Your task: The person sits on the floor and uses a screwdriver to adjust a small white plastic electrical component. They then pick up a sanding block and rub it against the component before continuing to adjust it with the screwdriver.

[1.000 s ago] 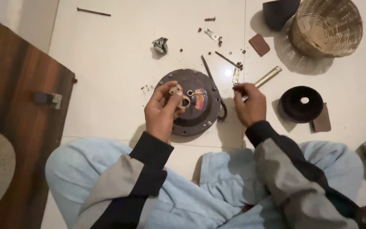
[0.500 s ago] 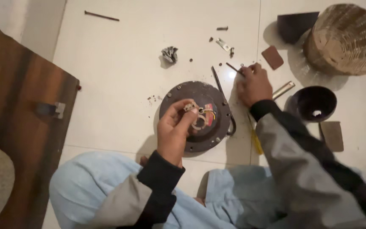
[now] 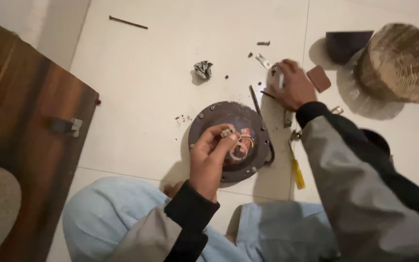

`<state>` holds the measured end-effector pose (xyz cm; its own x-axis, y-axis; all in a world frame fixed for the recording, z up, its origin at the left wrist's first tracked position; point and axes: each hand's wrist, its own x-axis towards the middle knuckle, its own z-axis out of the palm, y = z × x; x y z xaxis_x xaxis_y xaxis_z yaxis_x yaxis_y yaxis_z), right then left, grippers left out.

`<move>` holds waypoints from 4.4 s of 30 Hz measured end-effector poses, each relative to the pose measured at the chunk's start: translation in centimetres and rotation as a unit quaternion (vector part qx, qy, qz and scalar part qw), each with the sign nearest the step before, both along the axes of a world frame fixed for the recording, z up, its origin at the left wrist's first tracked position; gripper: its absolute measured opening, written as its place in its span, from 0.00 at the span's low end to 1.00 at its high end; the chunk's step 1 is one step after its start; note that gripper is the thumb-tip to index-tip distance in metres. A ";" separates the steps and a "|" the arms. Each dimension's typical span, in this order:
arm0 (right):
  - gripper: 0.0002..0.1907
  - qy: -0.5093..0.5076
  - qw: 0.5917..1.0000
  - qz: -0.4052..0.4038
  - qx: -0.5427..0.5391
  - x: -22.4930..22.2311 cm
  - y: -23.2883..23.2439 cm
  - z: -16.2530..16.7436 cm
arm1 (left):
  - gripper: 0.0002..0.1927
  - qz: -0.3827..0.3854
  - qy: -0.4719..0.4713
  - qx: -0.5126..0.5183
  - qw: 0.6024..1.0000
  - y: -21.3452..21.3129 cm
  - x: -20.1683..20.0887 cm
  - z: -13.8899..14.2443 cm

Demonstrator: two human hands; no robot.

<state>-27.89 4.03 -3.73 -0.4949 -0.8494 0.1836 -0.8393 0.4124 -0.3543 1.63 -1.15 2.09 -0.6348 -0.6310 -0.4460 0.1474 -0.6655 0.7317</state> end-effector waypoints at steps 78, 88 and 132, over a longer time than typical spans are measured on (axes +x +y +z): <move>0.08 -0.568 0.735 -0.182 -0.323 19.0 6.2 -0.7 | 0.17 -0.076 -0.158 -0.663 0.728 -2.3 0.0 -1.4; 0.05 -0.346 0.886 -0.130 -0.281 19.8 5.7 0.3 | 0.15 -0.089 -0.230 -0.634 0.733 -2.8 0.3 -0.1; 0.07 -0.534 0.775 -0.105 -0.322 20.9 5.3 0.3 | 0.20 -0.090 0.022 0.022 0.995 -5.2 0.9 -7.4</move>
